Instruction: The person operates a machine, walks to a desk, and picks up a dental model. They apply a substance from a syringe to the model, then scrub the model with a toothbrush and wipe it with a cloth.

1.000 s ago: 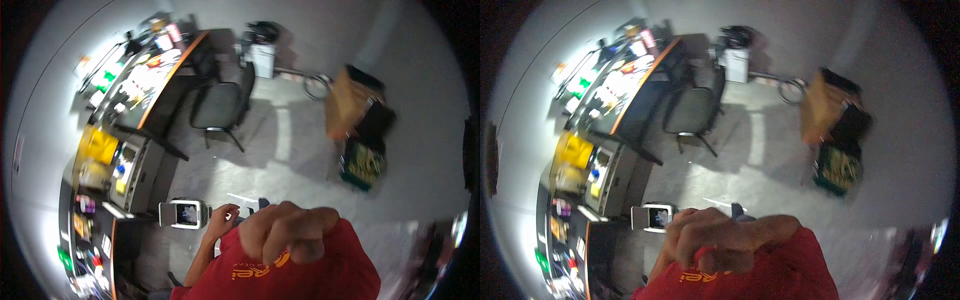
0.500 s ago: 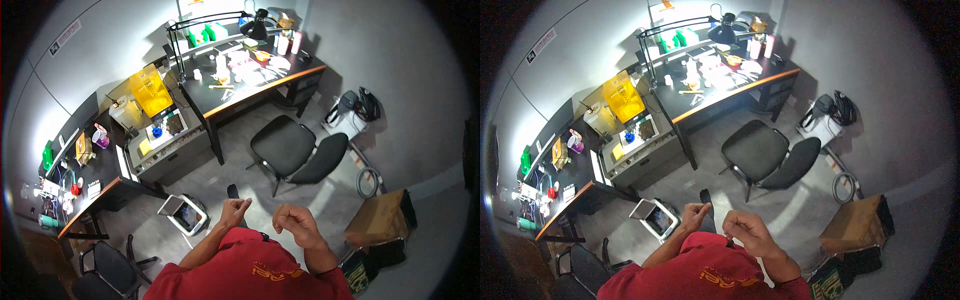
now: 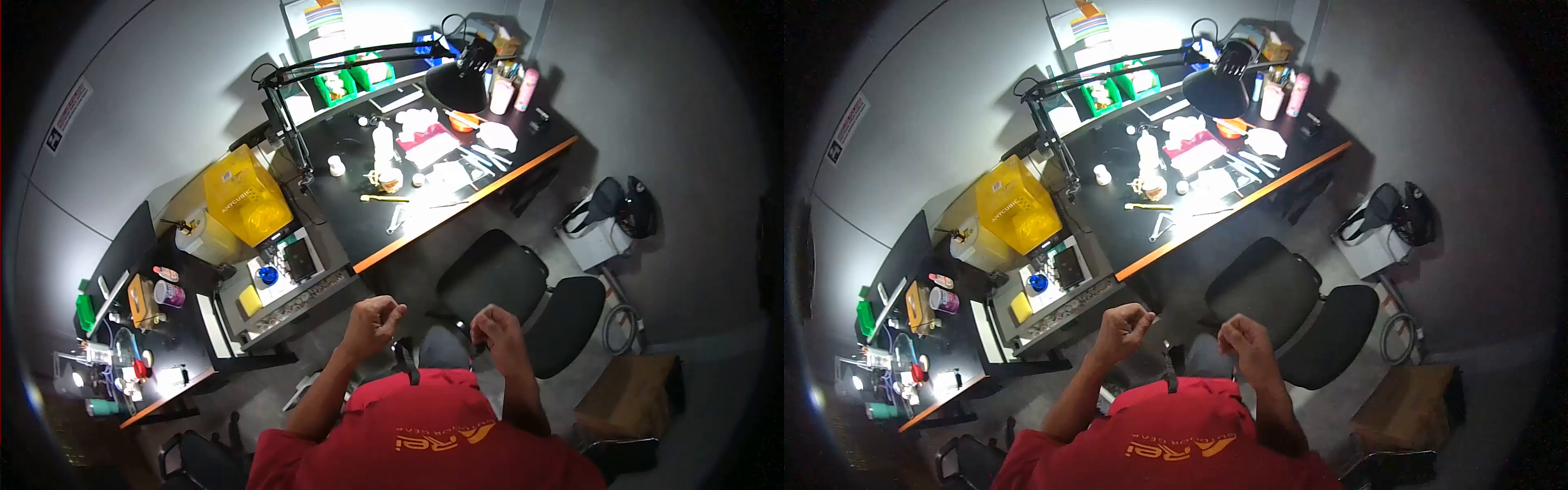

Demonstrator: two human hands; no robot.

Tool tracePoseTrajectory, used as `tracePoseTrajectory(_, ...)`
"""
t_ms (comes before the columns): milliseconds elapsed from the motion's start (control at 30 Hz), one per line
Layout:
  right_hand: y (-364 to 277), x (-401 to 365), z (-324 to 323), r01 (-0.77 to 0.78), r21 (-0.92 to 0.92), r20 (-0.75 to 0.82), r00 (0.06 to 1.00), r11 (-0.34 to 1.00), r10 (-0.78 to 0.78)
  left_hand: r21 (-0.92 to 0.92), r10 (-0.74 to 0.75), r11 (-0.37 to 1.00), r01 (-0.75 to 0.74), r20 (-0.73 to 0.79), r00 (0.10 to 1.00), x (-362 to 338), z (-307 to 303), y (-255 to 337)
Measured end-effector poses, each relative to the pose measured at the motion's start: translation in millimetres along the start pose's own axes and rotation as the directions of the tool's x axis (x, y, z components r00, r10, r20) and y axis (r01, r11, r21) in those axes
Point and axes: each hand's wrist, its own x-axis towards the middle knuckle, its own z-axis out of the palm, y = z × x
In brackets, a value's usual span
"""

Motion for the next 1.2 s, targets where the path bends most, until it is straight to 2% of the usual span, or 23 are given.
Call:
tracePoseTrajectory(33, -2.5, 18.7, 3.1, -0.025, -0.02, -0.004, 1.0, 0.999, 0.025, -0.004, -0.054, 0.999, 0.054, -0.035, 0.998, -1.6, -7.7, -6.4)
tracePoseTrajectory(133, -7.6, 73.9, 14.4, 0.012, -0.055, 0.119, 0.993, 0.998, -0.005, -0.053, -0.23, 0.973, 0.225, -0.128, 0.965, -10.0, -21.6, -26.0)
tracePoseTrajectory(267, -10.5, 147.2, 28.9, 0.048, -0.045, 0.307, 0.951, 0.998, -0.032, -0.058, -0.367, 0.93, 0.364, -0.233, 0.901, -17.3, -25.5, -56.2)
tracePoseTrajectory(300, -9.9, 166.1, 33.2, 0.061, -0.026, 0.36, 0.932, 0.998, -0.047, -0.033, -0.369, 0.927, 0.374, -0.259, 0.892, -14.8, -26.5, -64.7)
tracePoseTrajectory(400, -17.2, 219.8, 50.6, 0.053, -0.16, 0.486, 0.873, 0.986, 0.032, -0.003, -0.37, 0.919, 0.395, -0.36, 0.857, 4.0, -23.2, -79.0)
tracePoseTrajectory(433, -18.0, 236.7, 56.3, 0.06, -0.223, 0.527, 0.847, 0.973, 0.068, 0.0, -0.367, 0.917, 0.398, -0.391, 0.844, 16.3, -21.8, -82.2)
tracePoseTrajectory(467, -13.5, 253.3, 61.5, 0.074, -0.196, 0.589, 0.806, 0.978, 0.057, 0.001, -0.363, 0.916, 0.401, -0.424, 0.83, 27.7, -20.9, -86.7)
tracePoseTrajectory(500, -10.7, 272.3, 64.1, 0.059, -0.248, 0.65, 0.751, 0.967, 0.121, -0.001, -0.36, 0.914, 0.405, -0.463, 0.81, 38.7, -18.6, -91.9)
tracePoseTrajectory(533, -4.0, 289.9, 66.3, 0.075, -0.265, 0.691, 0.71, 0.961, 0.136, 0.016, -0.305, 0.929, 0.369, -0.528, 0.793, 51.6, -13.1, -105.0)
tracePoseTrajectory(567, -0.6, 306.9, 67.7, 0.096, -0.285, 0.733, 0.663, 0.954, 0.152, -0.013, -0.327, 0.92, 0.392, -0.578, 0.747, 65.9, -6.4, -115.3)
tracePoseTrajectory(600, -5.5, 323.0, 67.8, 0.218, -0.352, 0.783, 0.602, 0.91, 0.158, -0.017, -0.354, 0.9, 0.436, -0.611, 0.708, 82.3, -1.0, -121.7)
tracePoseTrajectory(633, -15.1, 336.4, 67.1, 0.232, -0.397, 0.807, 0.55, 0.888, 0.217, -0.025, -0.382, 0.878, 0.478, -0.64, 0.667, 100.3, 4.7, -128.3)
tracePoseTrajectory(700, -37.5, 360.3, 62.5, 0.304, -0.522, 0.807, 0.478, 0.797, 0.346, -0.067, -0.339, 0.888, 0.456, -0.764, 0.549, 140.6, 26.3, -157.8)
tracePoseTrajectory(733, -36.7, 372.9, 55.4, 0.376, -0.511, 0.83, 0.449, 0.773, 0.331, -0.086, -0.327, 0.886, 0.456, -0.812, 0.483, 155.8, 37.6, -169.4)
tracePoseTrajectory(767, -35.7, 385.0, 46.6, 0.397, -0.523, 0.833, 0.426, 0.754, 0.354, -0.071, -0.362, 0.829, 0.555, -0.824, 0.435, 169.3, 47.2, -180.0)
tracePoseTrajectory(833, -35.0, 407.0, 28.1, 0.433, -0.539, 0.833, 0.398, 0.722, 0.384, 0.067, -0.143, 0.857, 0.512, -0.922, 0.36, 199.0, 69.2, -206.2)
tracePoseTrajectory(900, -36.7, 422.9, 12.6, 0.403, -0.591, 0.799, 0.412, 0.698, 0.438, -0.026, -0.293, 0.712, 0.701, -0.919, 0.263, 217.3, 90.0, -210.0)
tracePoseTrajectory(967, -26.9, 437.9, -3.2, 0.369, -0.628, 0.77, 0.422, 0.685, 0.479, -0.009, -0.315, 0.611, 0.792, -0.92, 0.233, 226.3, 98.7, -211.7)
tracePoseTrajectory(1033, -15.9, 446.1, -14.9, 0.349, -0.639, 0.759, 0.431, 0.685, 0.488, 0.106, -0.227, 0.579, 0.808, -0.931, 0.286, 229.8, 99.0, -207.5)
tracePoseTrajectory(1100, -5.6, 453.8, -18.5, 0.357, -0.667, 0.737, 0.445, 0.654, 0.509, 0.083, -0.235, 0.594, 0.8, -0.933, 0.271, 231.3, 96.8, -202.8)
tracePoseTrajectory(1167, -2.7, 456.3, -15.9, 0.307, -0.738, 0.672, 0.407, 0.6, 0.618, 0.108, -0.21, 0.597, 0.795, -0.936, 0.284, 232.9, 97.6, -199.6)
tracePoseTrajectory(1200, 6.7, 454.0, -18.2, 0.257, -0.725, 0.684, 0.377, 0.639, 0.624, 0.111, -0.233, 0.585, 0.803, -0.926, 0.297, 232.4, 99.2, -198.1)
